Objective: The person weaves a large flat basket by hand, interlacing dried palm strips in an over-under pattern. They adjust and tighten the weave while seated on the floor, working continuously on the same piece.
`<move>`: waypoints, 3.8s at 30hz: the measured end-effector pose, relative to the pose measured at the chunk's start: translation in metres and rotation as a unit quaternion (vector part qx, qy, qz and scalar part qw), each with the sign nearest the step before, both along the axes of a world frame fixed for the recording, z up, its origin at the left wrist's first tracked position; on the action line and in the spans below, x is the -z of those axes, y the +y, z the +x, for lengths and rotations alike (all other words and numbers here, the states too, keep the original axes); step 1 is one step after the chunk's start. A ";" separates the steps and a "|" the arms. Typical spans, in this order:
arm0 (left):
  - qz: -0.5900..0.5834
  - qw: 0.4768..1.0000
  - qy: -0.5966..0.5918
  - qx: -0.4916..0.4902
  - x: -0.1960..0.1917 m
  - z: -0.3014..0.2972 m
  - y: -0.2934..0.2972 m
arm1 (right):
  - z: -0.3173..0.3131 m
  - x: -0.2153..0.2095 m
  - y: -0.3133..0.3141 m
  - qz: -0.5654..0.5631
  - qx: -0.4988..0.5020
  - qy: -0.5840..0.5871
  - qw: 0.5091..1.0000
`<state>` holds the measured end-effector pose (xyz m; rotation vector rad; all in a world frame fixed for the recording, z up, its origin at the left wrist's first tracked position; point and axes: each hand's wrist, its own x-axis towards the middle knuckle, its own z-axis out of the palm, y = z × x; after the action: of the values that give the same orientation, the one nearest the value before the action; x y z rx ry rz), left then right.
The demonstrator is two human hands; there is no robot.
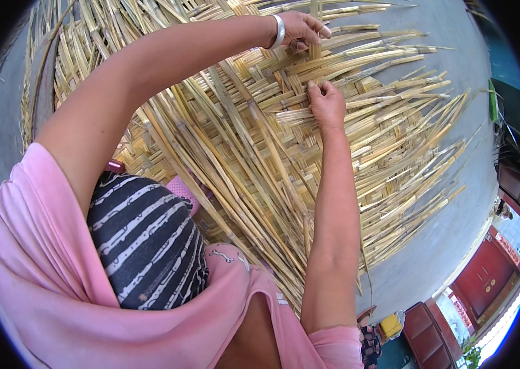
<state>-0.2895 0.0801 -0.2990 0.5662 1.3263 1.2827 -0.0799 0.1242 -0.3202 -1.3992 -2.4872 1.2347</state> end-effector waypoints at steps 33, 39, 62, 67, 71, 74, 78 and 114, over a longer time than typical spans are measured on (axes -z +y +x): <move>0.008 0.985 -0.105 -0.138 -0.020 -0.093 -0.051 | -0.102 -0.040 -0.024 0.063 -0.061 -0.037 0.995; 0.052 0.978 -0.127 -0.155 -0.026 -0.083 -0.058 | -0.098 -0.025 -0.005 0.045 -0.096 0.008 0.994; -0.193 0.918 0.234 0.254 -0.008 -0.067 0.038 | -0.088 -0.039 -0.027 -0.140 0.190 0.170 0.957; -0.187 0.928 0.207 0.245 -0.005 -0.057 0.037 | -0.084 -0.037 -0.029 -0.222 0.247 0.243 0.912; -0.139 0.939 0.248 0.191 -0.006 -0.050 0.031 | -0.084 -0.031 -0.028 -0.267 0.273 0.263 0.886; -0.103 0.940 0.281 0.166 -0.008 -0.046 0.024 | -0.085 -0.028 -0.029 -0.276 0.272 0.258 0.885; -0.074 0.924 0.343 0.154 -0.001 -0.045 0.024 | -0.088 -0.024 -0.026 -0.280 0.273 0.246 0.887; 0.037 0.944 0.327 -0.019 -0.037 -0.077 -0.009 | -0.079 0.050 -0.017 -0.068 0.079 0.207 0.973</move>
<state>-0.3666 0.0714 -0.2617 1.0884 1.8375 1.2235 -0.1585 0.1069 -0.3705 -1.1844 -2.0107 1.5041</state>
